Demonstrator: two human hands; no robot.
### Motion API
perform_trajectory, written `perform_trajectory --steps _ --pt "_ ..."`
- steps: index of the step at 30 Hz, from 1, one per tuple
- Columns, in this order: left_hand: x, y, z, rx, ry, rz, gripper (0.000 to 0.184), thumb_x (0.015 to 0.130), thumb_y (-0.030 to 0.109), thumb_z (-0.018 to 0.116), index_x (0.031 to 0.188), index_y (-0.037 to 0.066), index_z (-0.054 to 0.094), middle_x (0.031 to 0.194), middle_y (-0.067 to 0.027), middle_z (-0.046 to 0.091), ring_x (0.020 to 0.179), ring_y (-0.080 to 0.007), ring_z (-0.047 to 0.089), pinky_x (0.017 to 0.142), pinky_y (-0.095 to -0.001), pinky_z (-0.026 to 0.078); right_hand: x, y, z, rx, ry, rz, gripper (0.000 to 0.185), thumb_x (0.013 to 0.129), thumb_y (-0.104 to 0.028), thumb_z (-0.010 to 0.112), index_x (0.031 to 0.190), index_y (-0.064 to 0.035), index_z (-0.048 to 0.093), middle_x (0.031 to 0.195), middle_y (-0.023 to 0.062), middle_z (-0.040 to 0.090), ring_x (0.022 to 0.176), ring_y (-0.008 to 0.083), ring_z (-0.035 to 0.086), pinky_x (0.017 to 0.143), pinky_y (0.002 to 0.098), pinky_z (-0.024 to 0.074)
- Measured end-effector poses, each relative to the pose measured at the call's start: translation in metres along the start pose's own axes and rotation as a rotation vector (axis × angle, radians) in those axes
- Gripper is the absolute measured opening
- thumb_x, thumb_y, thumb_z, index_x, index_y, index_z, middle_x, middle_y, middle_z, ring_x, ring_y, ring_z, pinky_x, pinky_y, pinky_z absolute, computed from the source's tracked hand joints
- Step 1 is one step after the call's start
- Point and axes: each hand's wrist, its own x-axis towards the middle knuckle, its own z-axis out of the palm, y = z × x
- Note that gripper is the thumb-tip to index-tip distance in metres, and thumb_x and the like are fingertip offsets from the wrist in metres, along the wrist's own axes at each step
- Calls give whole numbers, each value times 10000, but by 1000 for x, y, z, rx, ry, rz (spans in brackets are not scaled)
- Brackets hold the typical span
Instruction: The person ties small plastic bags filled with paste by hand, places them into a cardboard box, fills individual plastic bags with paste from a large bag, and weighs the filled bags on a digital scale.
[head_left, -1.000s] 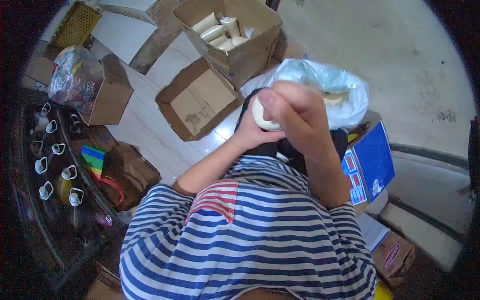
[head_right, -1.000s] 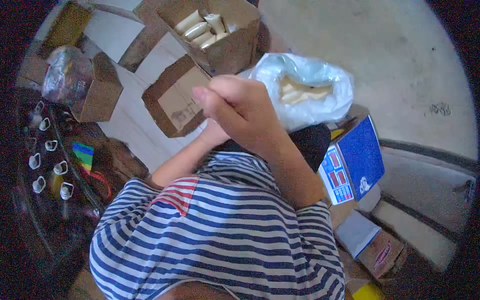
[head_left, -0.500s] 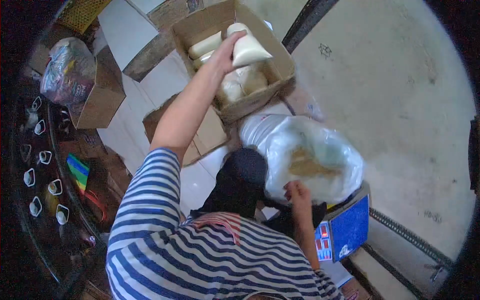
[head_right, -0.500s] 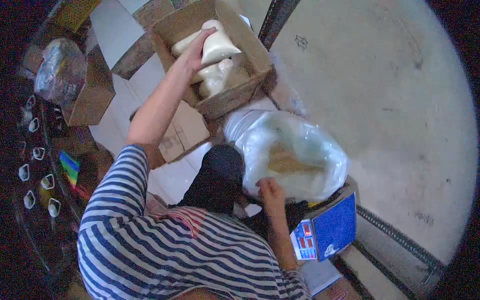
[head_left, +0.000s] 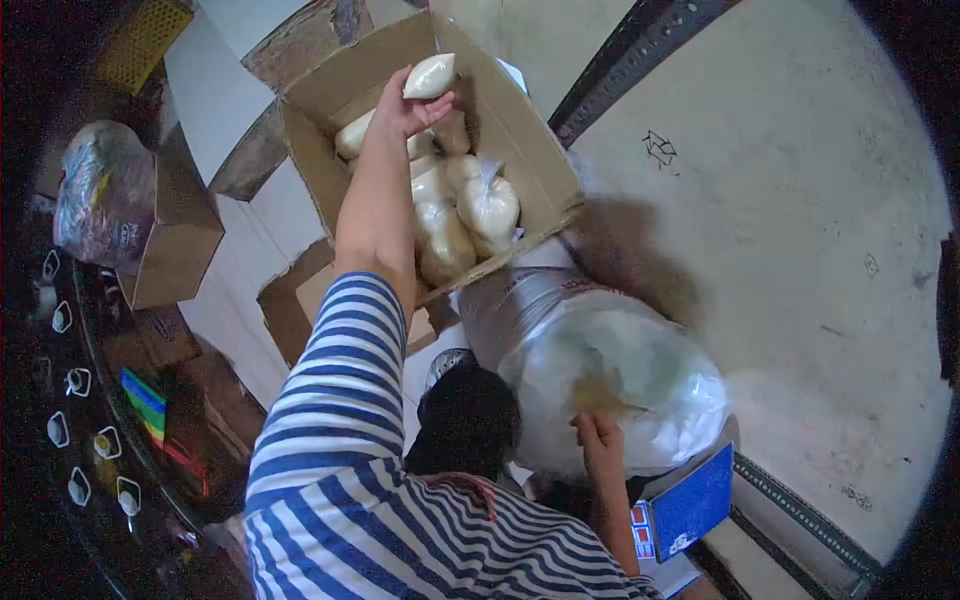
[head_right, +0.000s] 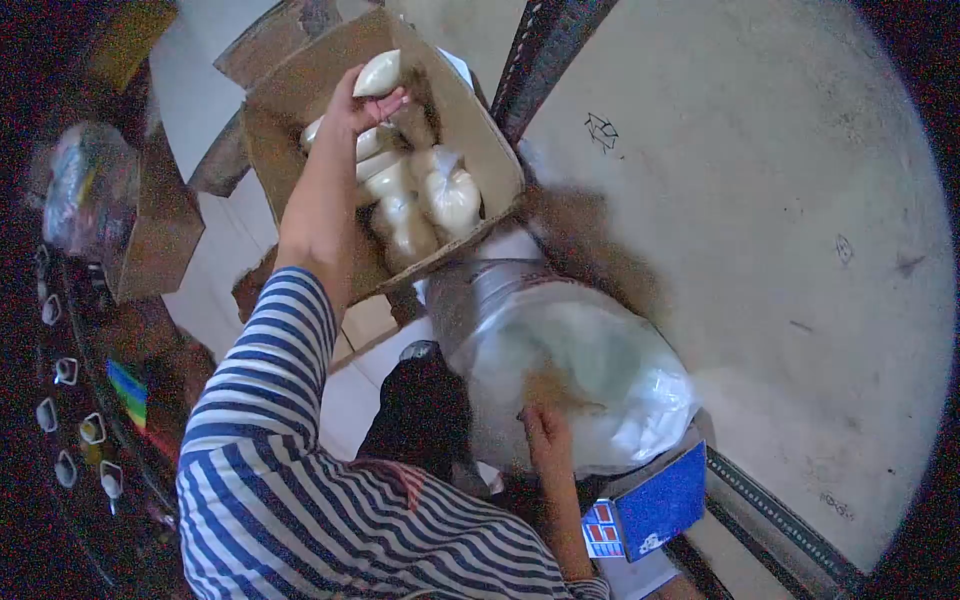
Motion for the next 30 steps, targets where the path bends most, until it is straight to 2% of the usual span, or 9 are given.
perform_trajectory --steps 2,5,8,12,21,23,25,28,30 --pt "6 5 -4 -7 -56 -50 541 839 362 493 1229 -1 404 1132 -248 521 1008 -422 525 842 -510 458 3 -4 5 -34 -64 -109 254 871 -220 533 767 0 607 627 24 534 570 99 469 539 250 392" --pt "14 8 -8 -215 -115 -14 582 853 354 468 1279 -10 313 1169 -269 491 1020 -410 531 898 -526 415 5 -19 18 -96 -109 -106 253 864 -211 538 759 7 608 646 56 566 594 128 507 567 275 411" --pt "15 13 2 6 193 414 447 866 346 486 1157 17 404 1009 -168 557 881 -304 585 796 -400 445 6 -21 29 -135 -147 -179 247 862 -206 538 764 10 606 685 89 596 641 161 548 596 300 421" --pt "14 14 -1 103 315 439 357 845 333 532 1062 61 455 985 -112 560 884 -237 566 686 -337 411 2 -32 33 -162 -135 -188 244 864 -203 534 773 11 607 724 115 614 684 190 573 620 312 426" --pt "18 -2 -4 75 488 685 247 835 284 537 975 83 507 838 -51 485 702 -163 482 666 -302 389 -9 -27 27 -179 -126 -223 218 850 -204 551 807 5 594 678 122 571 645 203 544 598 320 415" --pt "13 -7 -3 85 458 678 216 833 270 539 953 91 519 831 -46 475 692 -156 477 653 -297 390 -13 -31 26 -224 -163 -198 186 834 -173 551 814 11 575 783 186 557 744 351 555 663 392 434" --pt "17 -4 -9 93 423 676 186 832 256 540 930 99 530 823 -41 465 683 -150 472 640 -291 391 -15 -31 24 -210 -179 -171 189 834 -177 552 815 9 574 787 186 556 743 355 554 662 396 435" --pt "32 2 -19 125 346 669 201 798 257 575 831 69 511 769 -77 523 708 -220 530 624 -361 411 -18 -36 20 -204 -186 -169 191 835 -183 554 816 6 569 792 188 554 741 361 553 659 405 436" --pt "19 -11 7 212 633 717 302 795 258 578 989 39 505 952 -125 519 775 -264 531 648 -428 447 -18 -32 19 -213 -177 -192 191 834 -184 553 816 5 566 793 189 554 740 364 552 656 410 437"
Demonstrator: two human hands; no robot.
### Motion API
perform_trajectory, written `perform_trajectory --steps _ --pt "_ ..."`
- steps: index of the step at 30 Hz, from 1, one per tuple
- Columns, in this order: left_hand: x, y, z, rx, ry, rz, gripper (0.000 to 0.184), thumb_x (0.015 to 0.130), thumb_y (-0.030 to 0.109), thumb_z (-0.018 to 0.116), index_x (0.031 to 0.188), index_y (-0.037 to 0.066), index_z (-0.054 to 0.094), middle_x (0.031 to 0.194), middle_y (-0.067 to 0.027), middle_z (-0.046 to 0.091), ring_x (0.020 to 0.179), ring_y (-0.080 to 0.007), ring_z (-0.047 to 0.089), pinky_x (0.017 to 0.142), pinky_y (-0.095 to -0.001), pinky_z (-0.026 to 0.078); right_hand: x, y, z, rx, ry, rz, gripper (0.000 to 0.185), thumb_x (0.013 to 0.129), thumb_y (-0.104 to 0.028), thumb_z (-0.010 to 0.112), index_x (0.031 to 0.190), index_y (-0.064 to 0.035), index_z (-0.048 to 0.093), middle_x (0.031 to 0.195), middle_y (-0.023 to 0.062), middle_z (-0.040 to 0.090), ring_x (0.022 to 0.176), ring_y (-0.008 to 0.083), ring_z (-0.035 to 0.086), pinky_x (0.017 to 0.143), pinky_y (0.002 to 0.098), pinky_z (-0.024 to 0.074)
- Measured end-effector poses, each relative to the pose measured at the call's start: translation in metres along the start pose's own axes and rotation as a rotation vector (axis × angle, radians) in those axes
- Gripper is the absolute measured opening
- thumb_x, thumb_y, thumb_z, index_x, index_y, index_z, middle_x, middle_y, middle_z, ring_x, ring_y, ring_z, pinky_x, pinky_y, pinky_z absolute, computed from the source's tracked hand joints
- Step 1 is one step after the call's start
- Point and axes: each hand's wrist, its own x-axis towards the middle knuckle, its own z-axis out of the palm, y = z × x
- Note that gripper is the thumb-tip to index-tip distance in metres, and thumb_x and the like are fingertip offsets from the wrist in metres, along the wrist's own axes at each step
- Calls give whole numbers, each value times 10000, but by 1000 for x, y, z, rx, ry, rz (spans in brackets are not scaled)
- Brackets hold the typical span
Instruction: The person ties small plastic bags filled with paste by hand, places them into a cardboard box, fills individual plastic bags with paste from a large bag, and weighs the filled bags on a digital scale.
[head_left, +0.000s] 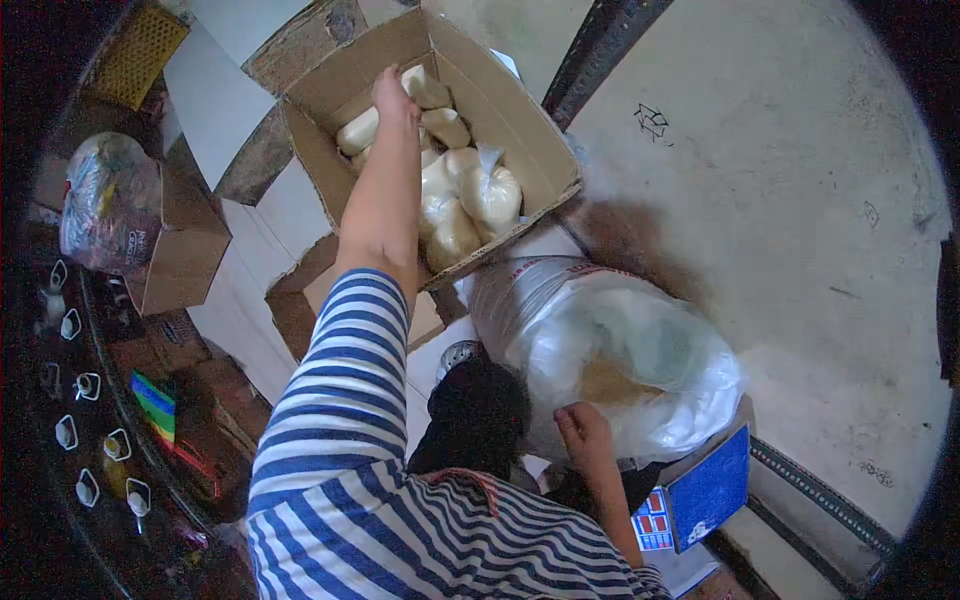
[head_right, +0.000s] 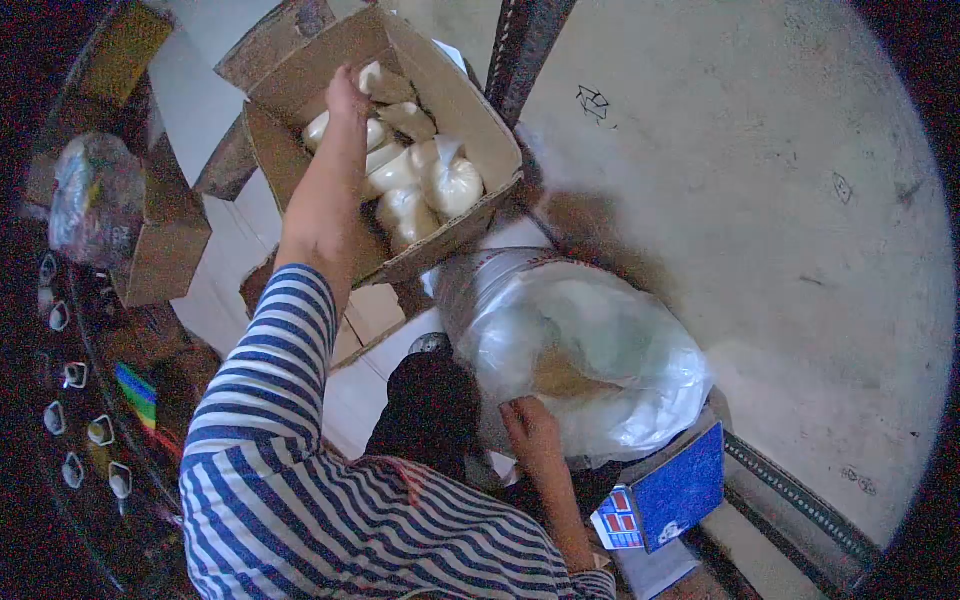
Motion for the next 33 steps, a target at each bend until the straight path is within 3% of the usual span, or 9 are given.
perform_trajectory --steps 3,6,10,13,16,21,26,29,33 --pt "-13 -6 1 -84 176 -4 477 751 284 657 1117 42 471 1058 -153 506 796 -245 554 512 -336 465 0 13 7 -3 32 -33 196 835 -188 552 805 5 555 793 193 555 737 368 552 652 414 437" --pt "-33 -8 5 -46 442 -194 606 749 276 678 1214 29 377 1088 -165 491 824 -274 567 516 -387 486 1 9 8 -7 36 -83 198 835 -191 554 803 5 546 790 195 550 743 373 552 647 421 436" --pt "5 -36 -14 -160 26 -440 593 771 285 664 1212 37 355 1073 -182 489 760 -281 571 498 -364 485 4 6 6 -48 -19 24 194 838 -201 549 812 -9 556 802 196 550 749 371 551 656 416 438" --pt "25 -44 -5 -95 126 -428 451 788 258 643 1114 25 435 982 -155 523 678 -255 564 539 -327 498 7 17 8 -64 -34 17 191 840 -206 546 813 -18 569 799 194 554 755 364 556 664 407 441" --pt "30 -18 14 -173 -168 -217 299 793 237 633 970 29 509 832 -112 544 623 -203 541 505 -318 484 10 16 4 -34 -20 17 192 836 -211 552 821 -23 586 796 188 563 763 357 563 668 403 445" --pt "35 -24 2 307 -280 -244 242 817 199 588 976 24 540 717 -98 538 612 -237 544 551 -345 473 22 16 5 -7 -5 1 195 825 -217 566 838 -26 605 801 182 579 769 350 569 673 406 449" --pt "33 -40 -23 156 -89 -247 302 806 205 610 1029 31 505 707 -110 503 625 -254 525 545 -395 474 24 8 2 -96 -23 2 188 818 -209 576 835 -23 603 797 180 586 759 355 571 661 420 454" --pt "27 -41 -32 -57 -79 -271 197 815 189 590 760 24 498 646 -97 498 468 -213 501 424 -314 472 20 9 -1 -108 -5 -14 197 818 -210 575 823 -14 596 798 183 586 754 363 570 660 423 453" --pt "32 -40 -43 -25 18 -319 225 847 227 541 868 8 492 718 -111 513 524 -222 516 444 -339 485 14 11 1 -51 102 -95 234 832 -204 557 745 13 560 652 173 521 636 329 521 574 395 390"
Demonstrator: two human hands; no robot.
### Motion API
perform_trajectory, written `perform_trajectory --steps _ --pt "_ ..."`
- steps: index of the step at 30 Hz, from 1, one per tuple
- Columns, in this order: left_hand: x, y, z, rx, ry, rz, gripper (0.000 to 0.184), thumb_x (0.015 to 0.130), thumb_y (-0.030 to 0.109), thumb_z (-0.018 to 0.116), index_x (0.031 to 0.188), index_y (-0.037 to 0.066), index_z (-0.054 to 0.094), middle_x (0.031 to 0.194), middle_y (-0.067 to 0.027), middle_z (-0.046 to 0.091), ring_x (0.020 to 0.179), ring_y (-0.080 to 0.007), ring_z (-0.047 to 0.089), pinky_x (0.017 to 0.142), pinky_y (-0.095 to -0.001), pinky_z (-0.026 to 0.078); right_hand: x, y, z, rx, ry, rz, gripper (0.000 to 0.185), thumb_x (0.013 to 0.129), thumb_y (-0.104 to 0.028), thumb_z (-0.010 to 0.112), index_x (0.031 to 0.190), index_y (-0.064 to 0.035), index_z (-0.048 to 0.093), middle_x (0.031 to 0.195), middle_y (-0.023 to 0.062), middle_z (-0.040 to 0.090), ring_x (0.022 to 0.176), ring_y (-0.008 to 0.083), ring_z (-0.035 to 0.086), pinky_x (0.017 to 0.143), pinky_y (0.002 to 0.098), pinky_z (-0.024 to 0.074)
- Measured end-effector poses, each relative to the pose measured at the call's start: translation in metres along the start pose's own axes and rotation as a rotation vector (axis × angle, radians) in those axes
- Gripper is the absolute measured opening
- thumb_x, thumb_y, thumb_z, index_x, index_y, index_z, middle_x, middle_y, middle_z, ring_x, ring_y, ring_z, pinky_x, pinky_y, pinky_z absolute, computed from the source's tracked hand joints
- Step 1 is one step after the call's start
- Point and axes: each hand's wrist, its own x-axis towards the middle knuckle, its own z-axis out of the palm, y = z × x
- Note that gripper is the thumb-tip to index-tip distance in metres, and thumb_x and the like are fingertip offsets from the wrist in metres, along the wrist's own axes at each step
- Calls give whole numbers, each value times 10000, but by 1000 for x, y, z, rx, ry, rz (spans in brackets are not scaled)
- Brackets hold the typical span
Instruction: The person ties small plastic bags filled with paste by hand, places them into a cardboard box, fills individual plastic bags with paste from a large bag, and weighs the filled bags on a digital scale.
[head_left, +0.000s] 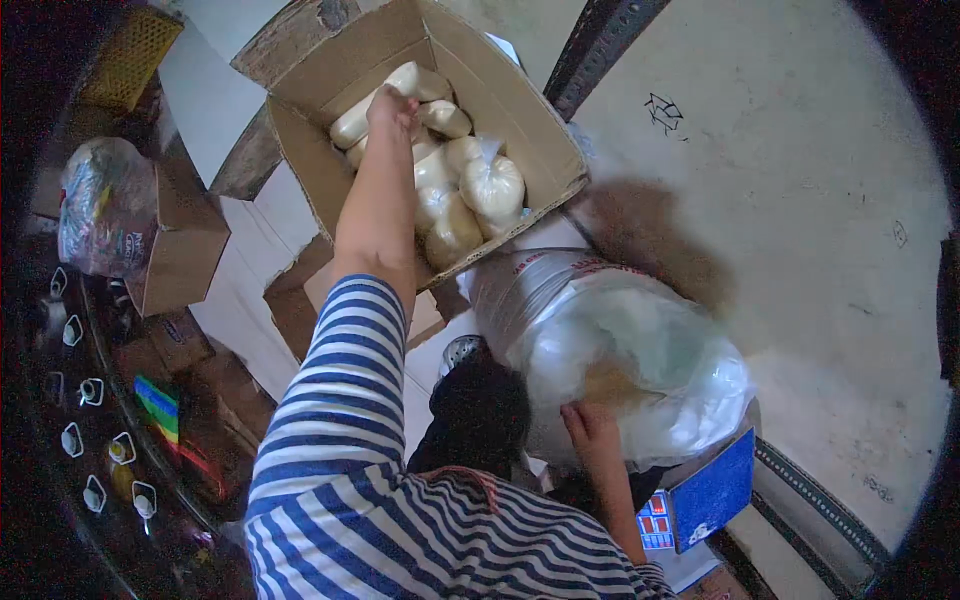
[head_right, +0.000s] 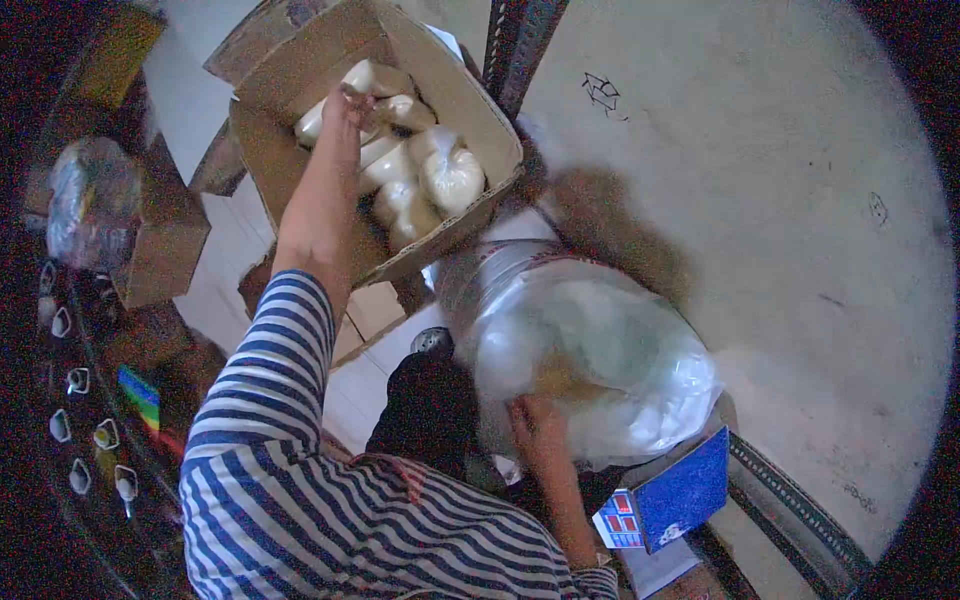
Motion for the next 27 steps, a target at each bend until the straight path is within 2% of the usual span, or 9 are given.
perform_trajectory --steps 3,5,8,11,17,19,24,26,27 --pt "-3 2 -3 -53 -54 -84 372 895 362 421 1127 74 456 947 -148 532 721 -302 555 571 -430 509 -4 -2 -4 -30 -33 10 226 832 -200 558 752 12 560 658 173 521 649 327 529 586 395 398" --pt "-47 14 10 -31 -50 -250 448 876 390 453 1158 41 448 1170 -190 455 946 -370 526 725 -461 499 -9 -4 -5 -10 -34 -21 209 832 -190 562 767 8 562 686 172 528 664 333 534 599 391 409" --pt "-78 18 17 -28 -42 -293 504 878 404 440 1261 83 377 1281 -180 379 1101 -418 426 836 -543 426 -17 -6 -3 -19 -2 -24 212 834 -195 561 771 8 557 721 174 536 682 340 540 611 389 421" --pt "-51 10 7 -9 -221 -303 497 876 405 440 1264 102 369 1259 -154 405 1116 -410 405 830 -568 416 -26 -3 -2 -34 -21 -3 201 834 -188 560 779 6 557 746 172 540 701 344 546 627 386 429" --pt "-44 13 12 21 -123 -226 512 846 429 475 1242 111 405 1264 -142 401 1130 -402 386 779 -603 417 -35 -3 -4 -34 3 4 175 831 -170 566 803 3 571 745 176 540 717 342 551 643 377 432" --pt "-43 27 11 8 -371 -88 515 837 411 502 1228 86 420 1242 -135 432 1115 -366 421 828 -568 409 -34 -4 -7 -49 9 -9 173 830 -169 567 808 3 565 757 176 546 722 352 552 643 396 433" --pt "-193 147 -20 182 -492 352 356 856 285 518 1116 43 506 1112 -135 519 924 -245 558 733 -419 500 -37 -15 -16 -10 -33 77 177 836 -167 558 821 9 556 793 180 550 759 357 550 669 409 429" --pt "-245 186 -64 456 -642 703 592 790 331 610 1285 81 402 1344 -126 357 1187 -249 399 958 -369 350 -42 -12 -13 -83 57 1 188 842 -165 558 813 21 565 743 168 556 689 287 553 632 350 424" --pt "-310 183 -73 625 -361 899 536 811 195 592 1291 54 400 1379 -161 303 1279 -236 288 1024 -366 256 -43 -10 -11 -47 66 -15 179 843 -156 559 826 23 562 737 158 552 667 263 538 631 331 420"
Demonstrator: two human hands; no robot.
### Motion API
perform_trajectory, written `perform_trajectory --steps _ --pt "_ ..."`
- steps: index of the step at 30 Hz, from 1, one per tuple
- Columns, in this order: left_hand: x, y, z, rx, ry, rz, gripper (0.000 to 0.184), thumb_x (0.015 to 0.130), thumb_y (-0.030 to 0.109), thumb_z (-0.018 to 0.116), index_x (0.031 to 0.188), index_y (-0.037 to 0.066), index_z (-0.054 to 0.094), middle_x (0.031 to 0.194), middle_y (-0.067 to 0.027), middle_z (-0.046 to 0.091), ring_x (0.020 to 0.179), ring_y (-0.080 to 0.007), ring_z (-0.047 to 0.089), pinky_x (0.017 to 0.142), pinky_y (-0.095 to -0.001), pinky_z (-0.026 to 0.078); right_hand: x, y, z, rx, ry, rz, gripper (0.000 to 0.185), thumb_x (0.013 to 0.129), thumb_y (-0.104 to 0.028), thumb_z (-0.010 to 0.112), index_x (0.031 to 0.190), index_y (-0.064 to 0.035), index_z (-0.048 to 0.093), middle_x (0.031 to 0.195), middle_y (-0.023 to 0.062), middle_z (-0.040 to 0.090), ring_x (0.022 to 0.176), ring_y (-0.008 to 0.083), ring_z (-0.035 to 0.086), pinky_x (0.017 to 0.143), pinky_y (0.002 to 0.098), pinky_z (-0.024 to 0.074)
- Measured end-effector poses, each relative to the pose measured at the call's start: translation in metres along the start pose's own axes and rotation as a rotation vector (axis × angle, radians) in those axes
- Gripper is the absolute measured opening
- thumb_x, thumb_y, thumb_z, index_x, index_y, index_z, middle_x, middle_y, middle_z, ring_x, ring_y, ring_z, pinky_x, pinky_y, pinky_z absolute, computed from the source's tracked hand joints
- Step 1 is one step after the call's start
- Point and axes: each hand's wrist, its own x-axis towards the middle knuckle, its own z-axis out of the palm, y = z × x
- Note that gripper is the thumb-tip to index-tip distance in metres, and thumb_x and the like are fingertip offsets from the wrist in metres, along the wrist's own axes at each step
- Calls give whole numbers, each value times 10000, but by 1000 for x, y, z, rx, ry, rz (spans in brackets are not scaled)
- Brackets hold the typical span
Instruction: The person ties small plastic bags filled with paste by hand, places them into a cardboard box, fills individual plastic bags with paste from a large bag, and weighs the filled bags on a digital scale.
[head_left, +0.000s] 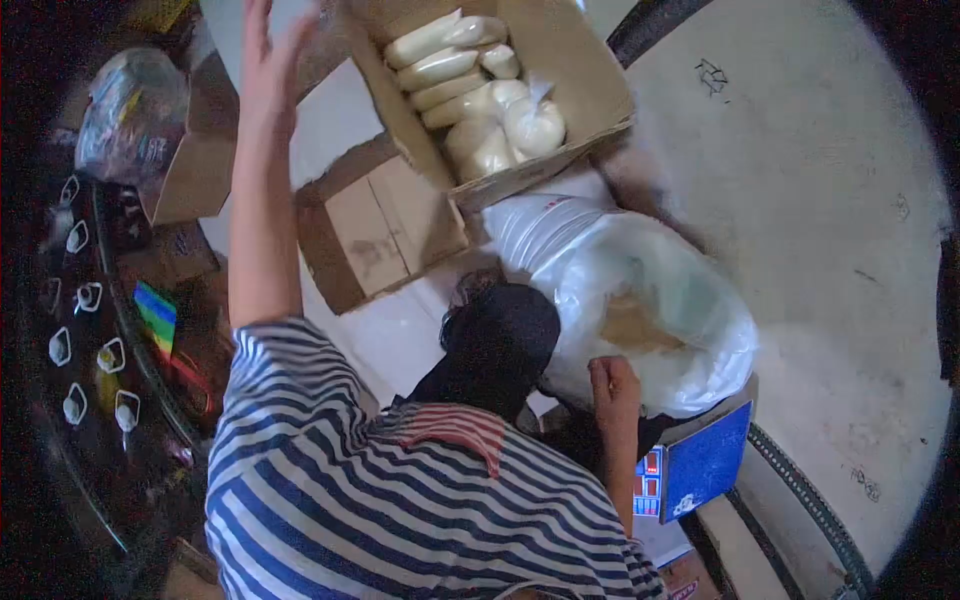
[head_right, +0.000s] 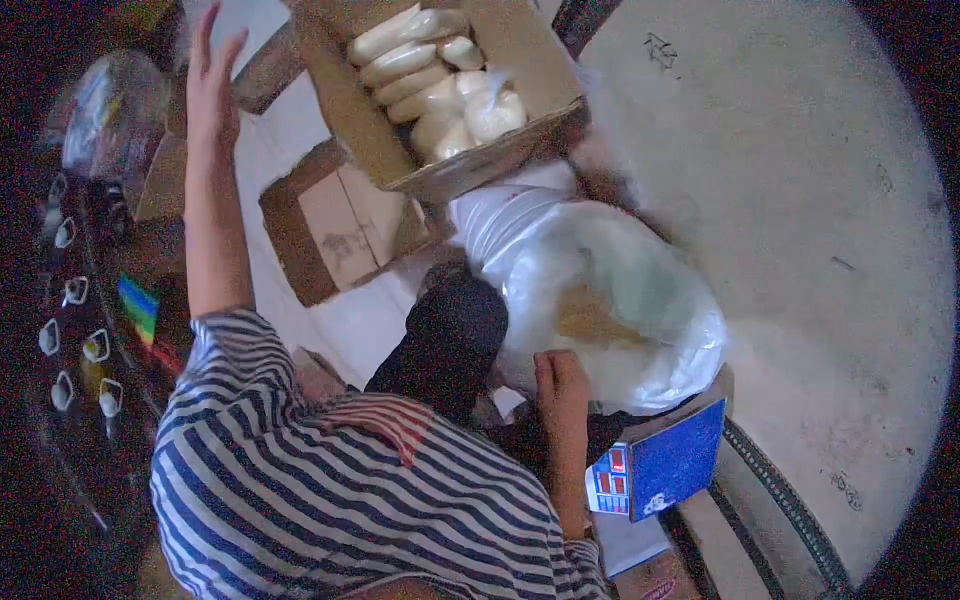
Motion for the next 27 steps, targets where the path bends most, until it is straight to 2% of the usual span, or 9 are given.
perform_trajectory --steps 2,4,5,8,11,15,17,22,27 --pt "-40 -62 -69 912 66 387 665 716 300 681 1273 57 412 1376 -223 273 1272 -343 289 995 -400 311 -1 1 6 -9 8 -29 168 845 -151 556 848 17 565 733 144 552 662 238 532 631 317 418" --pt "-137 -142 -113 1053 -142 -255 716 648 362 722 1246 74 454 1365 -212 301 1291 -364 224 1058 -465 177 -6 -6 10 -19 24 -55 160 848 -146 553 870 12 567 730 129 552 658 214 527 631 302 416" --pt "-194 -206 -147 1024 -421 -140 756 644 392 713 1277 97 421 1381 -178 296 1311 -367 164 1072 -484 110 -9 -14 10 35 29 -42 157 849 -142 551 898 6 571 728 115 552 660 189 523 631 293 414" --pt "-316 -239 -128 1212 -931 -653 958 658 438 706 1404 213 149 1475 -97 37 1339 -362 62 923 -731 125 -31 -39 5 97 0 49 180 850 -149 551 956 -5 567 774 134 566 700 228 549 653 325 429" --pt "-348 -251 -102 1160 -947 -694 662 778 360 599 1348 167 322 1291 -193 428 1218 -363 374 987 -495 313 -63 -25 12 65 -5 103 201 849 -157 554 989 -13 562 831 165 585 733 291 585 668 354 454" --pt "-365 -266 -66 1203 -994 -799 431 838 321 490 1251 207 447 1185 -171 521 1124 -274 480 961 -488 322 -102 -11 16 16 39 47 190 847 -154 556 984 -23 572 868 162 598 753 287 600 667 332 467" --pt "-387 -268 -56 1117 -981 -626 268 867 194 413 1006 75 609 1076 -173 586 1010 -305 571 812 -425 469 -113 -16 17 36 8 113 190 845 -155 557 980 -23 574 879 163 599 786 293 602 685 338 468" --pt "-413 -272 -57 1021 -1307 -579 297 819 197 485 1068 65 577 1100 -176 577 1055 -294 544 834 -399 457 -122 -14 26 32 39 4 165 841 -103 561 969 -1 583 864 136 600 737 189 586 666 285 460" --pt "-356 -247 -48 801 -1083 -498 463 767 250 581 1179 51 513 1133 -211 552 1061 -313 534 882 -383 429 -138 -15 20 21 142 -132 184 832 -109 569 978 3 575 861 142 599 729 226 585 664 294 460"
